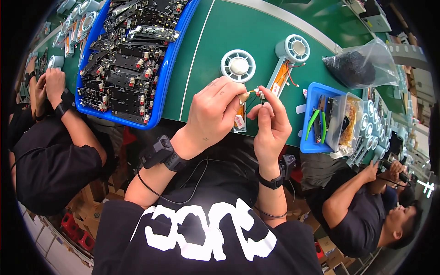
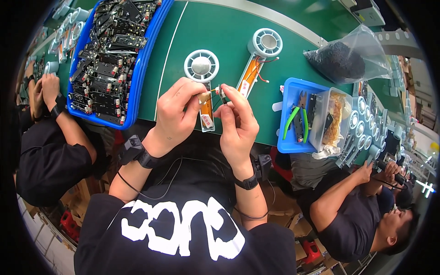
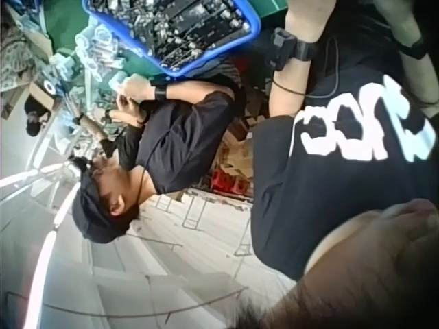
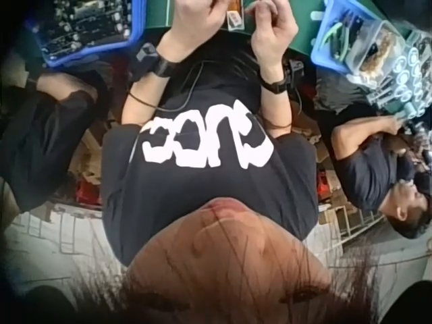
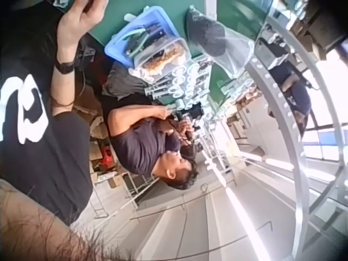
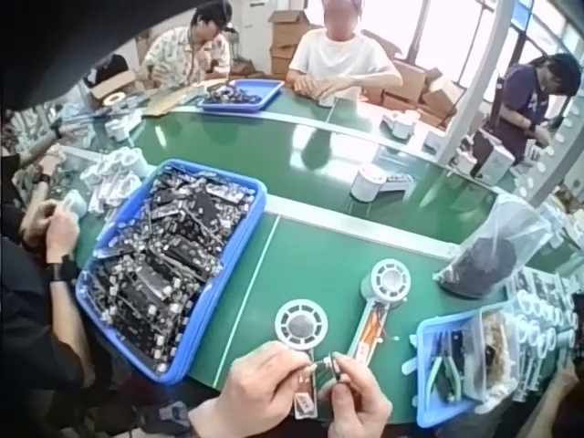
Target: The person picks up a fan housing and a circuit board, connects the battery and fan wires to the board by hand, and then presses the circuit board into the housing. After fitting the components together, the person places the assembled fan onto the table.
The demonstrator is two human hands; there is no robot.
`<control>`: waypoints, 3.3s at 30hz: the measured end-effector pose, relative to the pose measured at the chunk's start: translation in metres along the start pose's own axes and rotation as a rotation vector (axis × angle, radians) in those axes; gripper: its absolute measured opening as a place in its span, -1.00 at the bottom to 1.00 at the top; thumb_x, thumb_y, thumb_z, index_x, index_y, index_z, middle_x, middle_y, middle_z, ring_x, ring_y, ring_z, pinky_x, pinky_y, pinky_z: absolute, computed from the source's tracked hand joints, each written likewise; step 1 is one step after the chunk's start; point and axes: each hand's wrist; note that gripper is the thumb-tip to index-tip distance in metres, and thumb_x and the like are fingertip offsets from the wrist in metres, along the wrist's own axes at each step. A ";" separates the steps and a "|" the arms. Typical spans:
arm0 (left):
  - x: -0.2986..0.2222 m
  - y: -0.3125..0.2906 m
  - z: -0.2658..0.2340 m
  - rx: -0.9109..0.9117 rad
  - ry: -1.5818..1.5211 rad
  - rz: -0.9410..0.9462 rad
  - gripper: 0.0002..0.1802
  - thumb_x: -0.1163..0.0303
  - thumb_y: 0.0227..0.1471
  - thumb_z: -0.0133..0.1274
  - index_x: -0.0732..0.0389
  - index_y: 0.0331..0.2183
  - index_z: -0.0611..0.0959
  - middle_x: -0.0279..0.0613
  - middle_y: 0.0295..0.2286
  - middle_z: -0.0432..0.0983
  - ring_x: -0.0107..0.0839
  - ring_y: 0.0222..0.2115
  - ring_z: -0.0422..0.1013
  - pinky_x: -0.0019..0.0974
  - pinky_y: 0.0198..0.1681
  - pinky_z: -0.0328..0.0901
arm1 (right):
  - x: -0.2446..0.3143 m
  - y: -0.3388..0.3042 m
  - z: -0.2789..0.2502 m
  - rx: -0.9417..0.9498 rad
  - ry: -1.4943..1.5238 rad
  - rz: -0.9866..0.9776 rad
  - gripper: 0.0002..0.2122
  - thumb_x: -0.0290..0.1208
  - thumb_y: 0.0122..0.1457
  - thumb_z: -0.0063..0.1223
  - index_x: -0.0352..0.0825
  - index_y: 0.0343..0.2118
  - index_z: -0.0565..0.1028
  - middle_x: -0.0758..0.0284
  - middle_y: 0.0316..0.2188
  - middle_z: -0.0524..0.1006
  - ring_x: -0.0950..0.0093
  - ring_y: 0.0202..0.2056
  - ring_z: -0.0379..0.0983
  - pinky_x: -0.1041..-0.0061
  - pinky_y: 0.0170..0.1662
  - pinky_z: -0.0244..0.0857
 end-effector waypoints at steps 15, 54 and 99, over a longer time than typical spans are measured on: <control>0.000 0.004 -0.005 0.107 -0.397 -0.311 -0.97 0.60 0.14 0.07 0.33 -0.36 0.60 -0.20 -0.48 0.45 -0.44 -0.52 0.39 -0.36 -0.46 0.24 | -0.013 0.003 0.000 -0.006 0.023 -0.173 -0.73 -0.70 0.27 0.06 -0.42 0.02 0.55 0.08 0.05 0.55 0.49 -0.19 0.58 0.53 -0.15 0.52; 0.004 -0.010 -0.004 -0.141 -0.798 -0.438 -0.81 0.50 0.18 0.18 0.34 -0.15 0.64 -0.33 -0.30 0.54 -0.64 -0.39 0.42 -0.53 -0.36 0.34 | 0.020 0.022 0.002 0.065 0.078 0.117 -0.67 -0.68 0.29 -0.03 -0.52 0.11 0.49 0.24 -0.15 0.61 0.58 -0.48 0.44 0.64 -0.41 0.30; 0.007 -0.015 0.007 -0.113 -0.016 -0.076 -0.79 0.64 -0.05 0.25 0.34 -0.27 0.68 -0.19 -0.39 0.53 -0.31 -0.39 0.48 -0.30 -0.34 0.38 | 0.019 0.020 0.027 -0.141 0.256 0.204 -0.66 -0.73 0.13 0.19 -0.44 -0.02 0.47 0.35 -0.23 0.56 0.61 -0.22 0.51 0.62 -0.13 0.41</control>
Point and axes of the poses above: each hand's wrist, its own y-axis towards the middle knuckle, its own z-axis out of the palm, x = y × z
